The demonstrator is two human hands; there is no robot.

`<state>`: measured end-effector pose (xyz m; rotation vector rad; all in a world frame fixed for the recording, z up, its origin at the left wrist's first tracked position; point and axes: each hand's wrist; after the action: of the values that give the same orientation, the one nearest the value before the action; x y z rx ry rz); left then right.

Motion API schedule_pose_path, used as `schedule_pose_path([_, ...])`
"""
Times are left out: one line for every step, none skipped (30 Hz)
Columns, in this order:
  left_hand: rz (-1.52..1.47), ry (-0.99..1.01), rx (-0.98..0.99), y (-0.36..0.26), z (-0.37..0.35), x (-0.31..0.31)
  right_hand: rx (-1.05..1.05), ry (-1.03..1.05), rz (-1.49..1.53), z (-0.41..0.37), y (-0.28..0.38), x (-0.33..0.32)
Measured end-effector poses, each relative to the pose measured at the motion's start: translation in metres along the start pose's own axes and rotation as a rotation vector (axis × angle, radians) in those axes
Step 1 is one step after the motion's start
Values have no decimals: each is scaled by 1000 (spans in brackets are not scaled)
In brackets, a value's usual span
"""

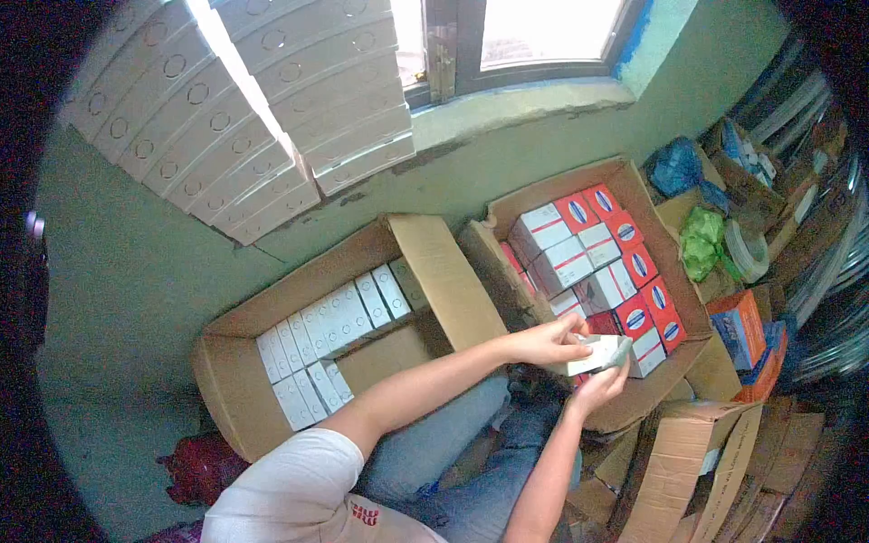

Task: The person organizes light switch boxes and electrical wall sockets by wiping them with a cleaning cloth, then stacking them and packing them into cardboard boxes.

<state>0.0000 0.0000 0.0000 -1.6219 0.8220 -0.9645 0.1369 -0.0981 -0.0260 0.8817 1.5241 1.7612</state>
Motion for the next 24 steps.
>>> schedule_pose_path([-90, 58, 27, 0, -3, 2, -7, 8, -47, -2, 6, 1])
schedule_pose_path([-180, 115, 55, 0, -3, 4, -13, 17, -94, -3, 11, 4])
schedule_pose_path([-132, 172, 14, 13, 4, -10, -9, 30, -60, -3, 4, 20])
schedule_pose_path([-154, 160, 7, 19, 5, -3, -90, 61, -164, -6, 9, 15])
schedule_pose_path([-176, 148, 8, 22, 10, 3, -177, 97, -270, -5, 15, 9])
schedule_pose_path([-250, 93, -82, 5, -1, 7, -208, 139, -297, -7, 23, 10])
schedule_pose_path([-109, -44, 13, 14, 3, 7, -264, 205, -364, -5, 26, 12])
schedule_pose_path([-58, -103, -26, 6, 0, 6, -290, 275, -428, -9, 28, 11])
schedule_pose_path([-2, -162, -63, -2, 0, 4, -322, 342, -487, -12, 30, 12])
schedule_pose_path([-33, -256, -41, 1, 7, 4, -357, 387, -496, -16, 30, 17])
schedule_pose_path([-28, -349, -98, 1, 9, 0, -394, 429, -511, -21, 30, 21])
schedule_pose_path([-26, -439, -153, -4, 11, -2, -430, 470, -531, -23, 31, 23])
schedule_pose_path([-27, -528, -210, -7, 12, -2, -440, 454, -547, -22, 30, 23])
schedule_pose_path([-24, -544, -189, -8, 11, -1, -449, 437, -564, -20, 26, 24])
schedule_pose_path([-22, -561, -168, -7, 10, 0, -457, 420, -582, -18, 22, 24])
schedule_pose_path([-20, -576, -149, -6, 7, 2, -439, 357, -635, -11, 18, 22])
schedule_pose_path([-19, -591, -130, -5, 5, 4, -430, 316, -670, -7, 15, 20])
schedule_pose_path([2, -578, -130, -12, 1, 7, -422, 277, -706, -3, 14, 20])
schedule_pose_path([18, -611, -106, -15, -3, 11, -409, 240, -747, -1, 12, 18])
schedule_pose_path([31, -644, -83, -15, -7, 16, -437, 285, -700, -3, 6, 20])
schedule_pose_path([50, -679, -57, -14, -8, 20, -338, 321, -675, -13, 11, 27])
schedule_pose_path([174, -827, 38, -7, -4, 27, -411, 396, -637, -23, 21, 35])
schedule_pose_path([119, -836, 67, 0, 0, 27, -482, 471, -594, -30, 30, 41])
schedule_pose_path([66, -847, 97, 1, 0, 25, -505, 500, -580, -30, 35, 43])
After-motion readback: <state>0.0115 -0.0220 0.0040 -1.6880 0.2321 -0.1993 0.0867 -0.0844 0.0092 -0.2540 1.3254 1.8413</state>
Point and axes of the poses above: each hand's wrist, its own z-axis towards the middle knuckle, its own x-axis out of the palm, y = z × x
